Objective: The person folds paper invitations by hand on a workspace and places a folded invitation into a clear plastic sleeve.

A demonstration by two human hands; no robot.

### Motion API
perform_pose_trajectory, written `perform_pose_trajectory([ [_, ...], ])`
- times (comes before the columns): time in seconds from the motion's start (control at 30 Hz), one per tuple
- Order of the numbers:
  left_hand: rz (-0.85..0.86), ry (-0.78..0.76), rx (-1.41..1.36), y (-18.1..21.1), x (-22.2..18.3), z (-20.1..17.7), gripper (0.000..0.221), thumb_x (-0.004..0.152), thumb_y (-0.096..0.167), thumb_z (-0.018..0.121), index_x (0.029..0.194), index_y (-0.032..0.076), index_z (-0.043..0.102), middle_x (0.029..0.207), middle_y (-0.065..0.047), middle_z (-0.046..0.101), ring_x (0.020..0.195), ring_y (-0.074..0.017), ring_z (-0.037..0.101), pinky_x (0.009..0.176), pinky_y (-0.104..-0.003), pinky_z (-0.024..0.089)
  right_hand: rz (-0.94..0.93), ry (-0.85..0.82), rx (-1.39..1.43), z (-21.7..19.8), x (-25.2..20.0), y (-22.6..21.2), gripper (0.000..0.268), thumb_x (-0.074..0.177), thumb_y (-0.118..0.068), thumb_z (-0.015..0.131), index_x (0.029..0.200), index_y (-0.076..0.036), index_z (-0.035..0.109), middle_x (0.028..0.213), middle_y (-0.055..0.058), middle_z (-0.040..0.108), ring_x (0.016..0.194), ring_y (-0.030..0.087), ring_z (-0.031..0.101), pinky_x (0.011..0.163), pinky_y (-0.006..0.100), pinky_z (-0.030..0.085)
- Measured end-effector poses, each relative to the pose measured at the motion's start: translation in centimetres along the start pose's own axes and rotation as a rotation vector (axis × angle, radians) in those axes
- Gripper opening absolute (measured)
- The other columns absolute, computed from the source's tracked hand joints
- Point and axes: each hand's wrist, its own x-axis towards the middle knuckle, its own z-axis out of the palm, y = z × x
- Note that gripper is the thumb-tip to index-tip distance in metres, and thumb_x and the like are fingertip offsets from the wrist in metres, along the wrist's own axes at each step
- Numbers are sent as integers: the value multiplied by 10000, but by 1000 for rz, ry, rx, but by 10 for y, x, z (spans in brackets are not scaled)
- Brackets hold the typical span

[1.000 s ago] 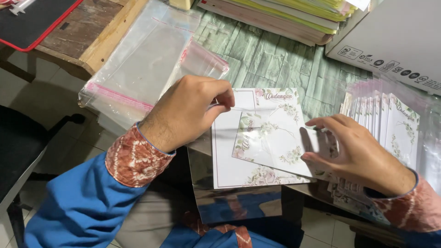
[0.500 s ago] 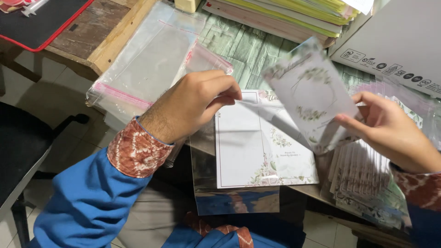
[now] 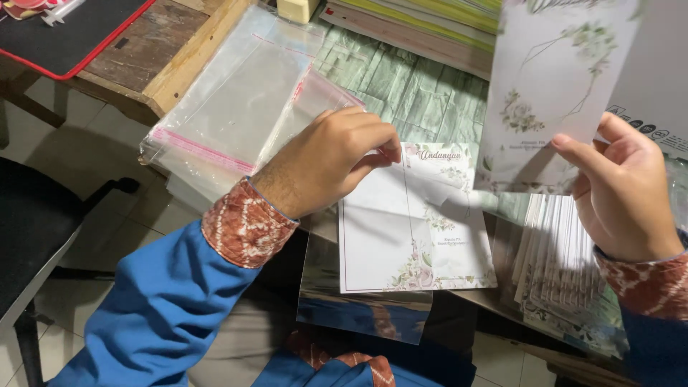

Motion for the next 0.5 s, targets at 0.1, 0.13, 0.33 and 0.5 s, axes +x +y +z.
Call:
perform_pose_trajectory([
  [0.1,-10,59,64,-1,3,11,196,891,20,798,976,110,646,865,-7,715,833,-214,652,814,-386,520,-112,-6,36,2,5,5,185,1063,-73,664,1214,-79,557,1049,-5,615,901,45,598,832,154,548],
  [0.13,-31,78,93,-2,4,15,253,872,69,837,1038,128,655,866,-5,728,827,-207,663,849,-401,525,-162,-23,26,4,7,6,164,1094,-57,691,1051,-102,540,849,-30,551,775,37,548,755,166,532],
  [0.33,-101,162,109,-1,16,23,269,818,35,817,972,139,623,809,46,744,742,-201,703,754,-424,504,-211,-43,57,27,17,-26,261,1035,-76,691,1266,-33,578,1208,69,710,1021,112,717,885,197,639],
  [0.5,-84,196,63,-1,24,25,291,789,-26,781,942,129,588,754,38,722,698,-171,699,743,-387,540,-211,-34,-38,28,26,-35,174,1079,-84,720,1129,-92,554,1083,29,699,811,25,617,644,135,492],
])
